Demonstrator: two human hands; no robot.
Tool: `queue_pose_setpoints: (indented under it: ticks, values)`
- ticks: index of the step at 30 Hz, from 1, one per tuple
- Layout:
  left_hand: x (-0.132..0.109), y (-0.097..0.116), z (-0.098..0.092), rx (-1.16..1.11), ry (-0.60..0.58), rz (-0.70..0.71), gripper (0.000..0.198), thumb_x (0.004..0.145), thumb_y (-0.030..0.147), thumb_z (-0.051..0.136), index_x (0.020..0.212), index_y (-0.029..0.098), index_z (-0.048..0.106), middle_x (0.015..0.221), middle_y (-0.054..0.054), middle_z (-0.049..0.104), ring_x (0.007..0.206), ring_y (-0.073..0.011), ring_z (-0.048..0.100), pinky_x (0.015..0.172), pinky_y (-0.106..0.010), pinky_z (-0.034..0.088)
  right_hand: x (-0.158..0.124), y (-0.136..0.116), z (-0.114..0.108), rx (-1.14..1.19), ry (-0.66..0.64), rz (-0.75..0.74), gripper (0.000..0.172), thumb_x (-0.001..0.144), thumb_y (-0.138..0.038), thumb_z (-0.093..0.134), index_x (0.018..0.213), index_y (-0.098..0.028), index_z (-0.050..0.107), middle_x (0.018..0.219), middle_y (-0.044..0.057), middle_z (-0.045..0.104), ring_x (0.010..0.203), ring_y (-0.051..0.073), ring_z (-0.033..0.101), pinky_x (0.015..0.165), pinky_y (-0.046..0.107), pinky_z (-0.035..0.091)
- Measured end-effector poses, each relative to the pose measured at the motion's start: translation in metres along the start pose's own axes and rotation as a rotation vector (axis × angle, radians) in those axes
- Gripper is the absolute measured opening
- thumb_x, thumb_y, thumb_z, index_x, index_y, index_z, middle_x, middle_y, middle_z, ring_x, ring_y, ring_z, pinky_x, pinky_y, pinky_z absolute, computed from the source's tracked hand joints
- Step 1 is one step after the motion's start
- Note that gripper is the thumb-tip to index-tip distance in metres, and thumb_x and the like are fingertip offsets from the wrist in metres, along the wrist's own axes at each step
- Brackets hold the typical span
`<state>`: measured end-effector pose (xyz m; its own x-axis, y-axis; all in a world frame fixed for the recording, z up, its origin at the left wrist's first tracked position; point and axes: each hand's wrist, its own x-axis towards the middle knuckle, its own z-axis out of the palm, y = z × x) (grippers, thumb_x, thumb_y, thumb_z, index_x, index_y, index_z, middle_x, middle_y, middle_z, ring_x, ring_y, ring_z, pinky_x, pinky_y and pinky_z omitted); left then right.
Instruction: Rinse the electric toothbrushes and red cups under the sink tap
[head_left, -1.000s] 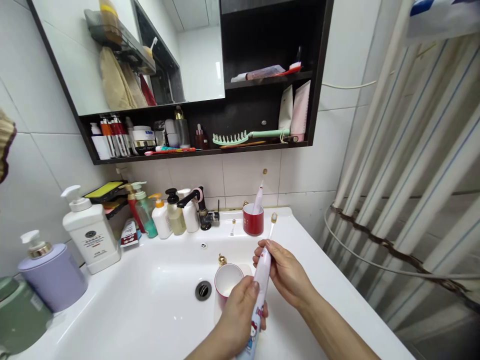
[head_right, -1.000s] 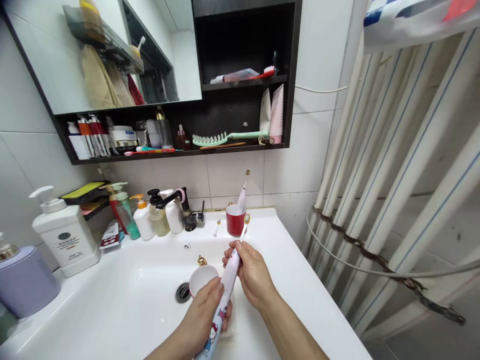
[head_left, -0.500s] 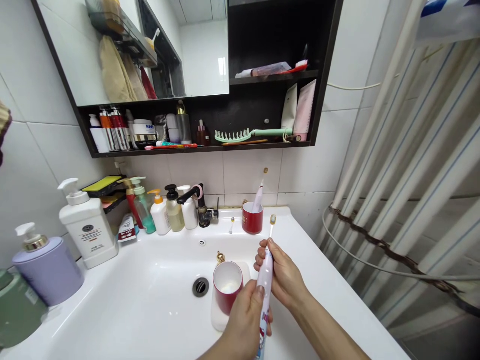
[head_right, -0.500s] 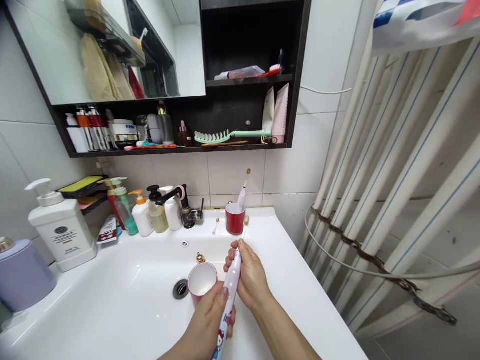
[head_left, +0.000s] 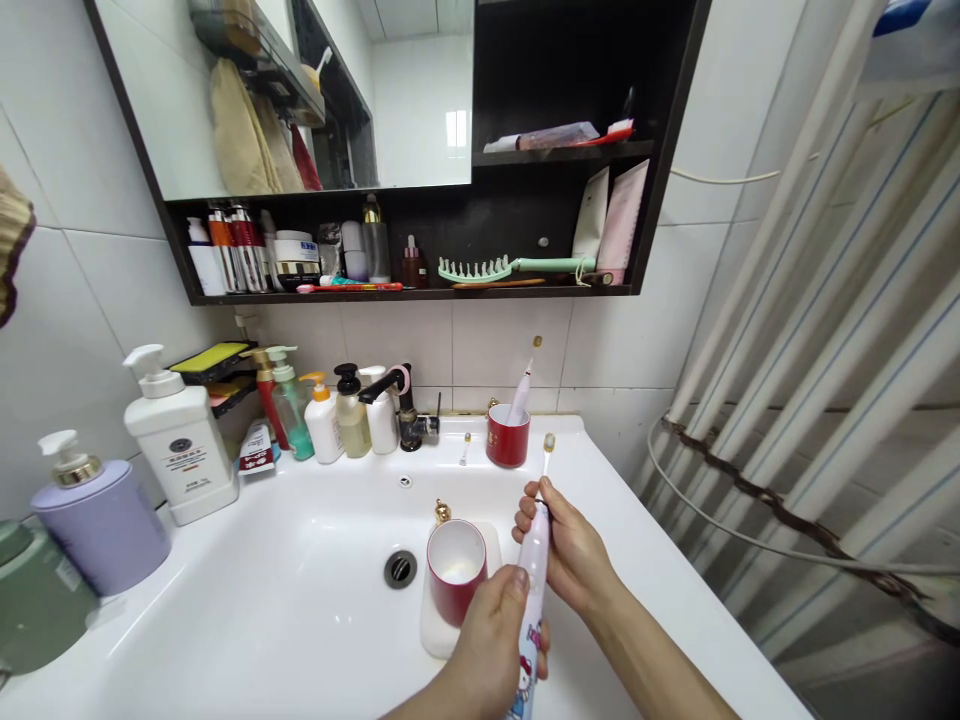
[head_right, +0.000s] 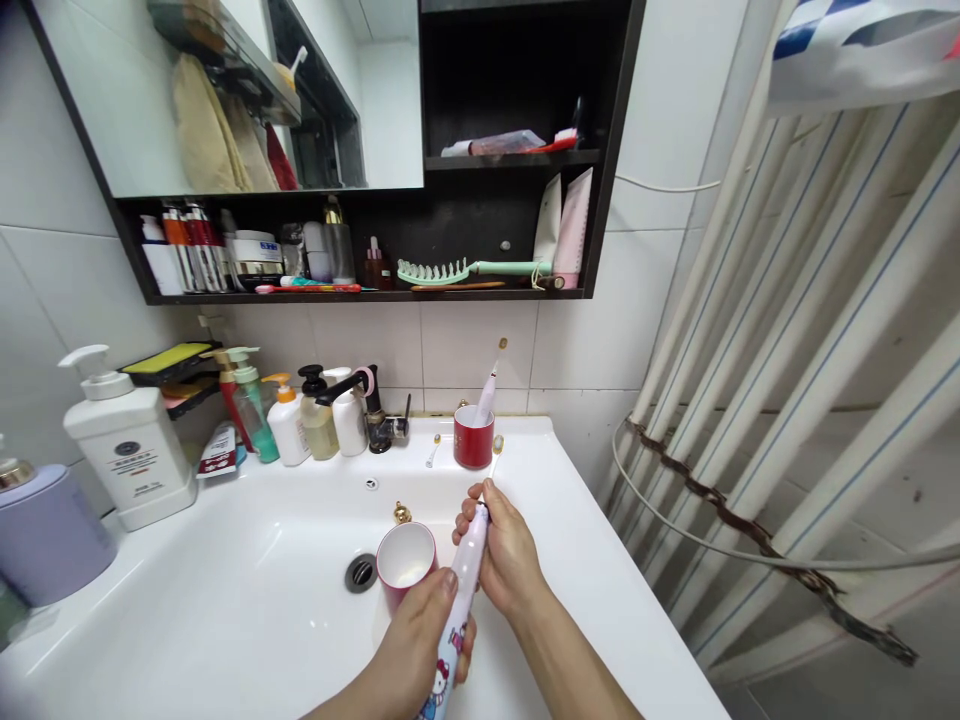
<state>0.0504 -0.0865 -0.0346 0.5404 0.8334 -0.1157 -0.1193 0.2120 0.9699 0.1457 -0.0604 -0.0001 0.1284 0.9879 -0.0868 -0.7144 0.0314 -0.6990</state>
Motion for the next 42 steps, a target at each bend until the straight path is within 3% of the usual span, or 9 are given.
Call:
queue_pose_setpoints:
  ticks: [5,9,13,16,19,22,27,35,42]
  values:
    - [0.002,0.004,-0.003,0.035,0.016,-0.039,0.037,0.066,0.051,0.028,0.067,0.015,0.036,0.046,0.004,0.041,0.032,-0.0049,0.036,0.036,-0.019,0.025,0.007,0.005,-0.002,-0.132,0.173,-0.062,0.015,0.062,-0.031,0.05,0.059,-0.017,0.048,0.051,-0.005,0.041,0.044,0.005,0.04,0.046,0.02,0.038]
    - [-0.003,0.013,-0.01,0.015,0.038,-0.09,0.041,0.063,0.055,0.029,0.07,0.015,0.037,0.046,0.004,0.042,0.032,-0.0055,0.037,0.035,-0.019,0.024,0.017,0.006,-0.001,-0.236,0.182,-0.08,0.015,0.06,-0.032,0.051,0.061,-0.017,0.05,0.047,-0.005,0.038,0.041,0.005,0.038,0.042,0.02,0.036]
    - [-0.011,0.018,-0.029,0.015,0.03,-0.074,0.04,0.061,0.055,0.032,0.065,0.015,0.038,0.044,0.004,0.042,0.031,-0.0052,0.036,0.034,-0.019,0.023,0.035,0.003,0.003,-0.417,0.177,-0.121,0.016,0.063,-0.034,0.047,0.063,-0.018,0.049,0.044,-0.007,0.037,0.039,0.005,0.037,0.04,0.019,0.035]
    - [-0.01,0.022,-0.047,-0.093,0.112,-0.066,0.042,0.06,0.056,0.033,0.067,0.015,0.039,0.042,0.005,0.041,0.03,-0.005,0.035,0.034,-0.019,0.021,0.059,0.014,0.008,-0.657,0.153,-0.091,0.016,0.065,-0.031,0.047,0.07,-0.016,0.05,0.047,-0.006,0.042,0.039,0.005,0.04,0.039,0.02,0.035]
    - [-0.003,0.027,-0.06,-0.22,0.218,-0.07,0.049,0.058,0.059,0.033,0.074,0.014,0.04,0.044,0.005,0.042,0.03,-0.0053,0.036,0.035,-0.019,0.022,0.094,0.034,0.015,-0.954,0.183,-0.051,0.021,0.072,-0.027,0.041,0.084,-0.012,0.048,0.07,0.0,0.052,0.056,0.008,0.049,0.05,0.024,0.041]
    - [0.003,0.029,-0.064,-0.269,0.231,-0.085,0.054,0.053,0.062,0.035,0.076,0.013,0.039,0.044,0.004,0.043,0.03,-0.0059,0.037,0.035,-0.02,0.022,0.129,0.05,0.022,-1.224,0.25,-0.058,0.023,0.074,-0.026,0.037,0.093,-0.015,0.045,0.095,0.004,0.049,0.078,0.012,0.049,0.066,0.032,0.041]
    - [0.008,0.021,-0.064,-0.286,0.199,-0.081,0.058,0.05,0.064,0.034,0.077,0.013,0.038,0.042,0.004,0.042,0.028,-0.0068,0.036,0.033,-0.02,0.023,0.164,0.06,0.032,-1.558,0.293,-0.082,0.025,0.074,-0.025,0.038,0.096,-0.015,0.044,0.098,0.005,0.047,0.082,0.014,0.048,0.069,0.034,0.04]
    - [0.011,0.018,-0.064,-0.275,0.144,-0.088,0.057,0.044,0.068,0.033,0.065,0.015,0.037,0.04,0.004,0.041,0.027,-0.0065,0.036,0.031,-0.02,0.022,0.17,0.058,0.032,-1.818,0.353,-0.12,0.025,0.074,-0.026,0.038,0.096,-0.015,0.044,0.098,0.005,0.047,0.082,0.014,0.048,0.069,0.033,0.04]
    - [0.008,0.017,-0.066,-0.251,0.134,-0.082,0.054,0.047,0.067,0.032,0.063,0.015,0.036,0.042,0.003,0.043,0.029,-0.0059,0.037,0.032,-0.02,0.024,0.162,0.048,0.026,-1.804,0.319,-0.089,0.026,0.073,-0.025,0.039,0.096,-0.014,0.043,0.098,0.005,0.047,0.082,0.014,0.048,0.069,0.034,0.04]
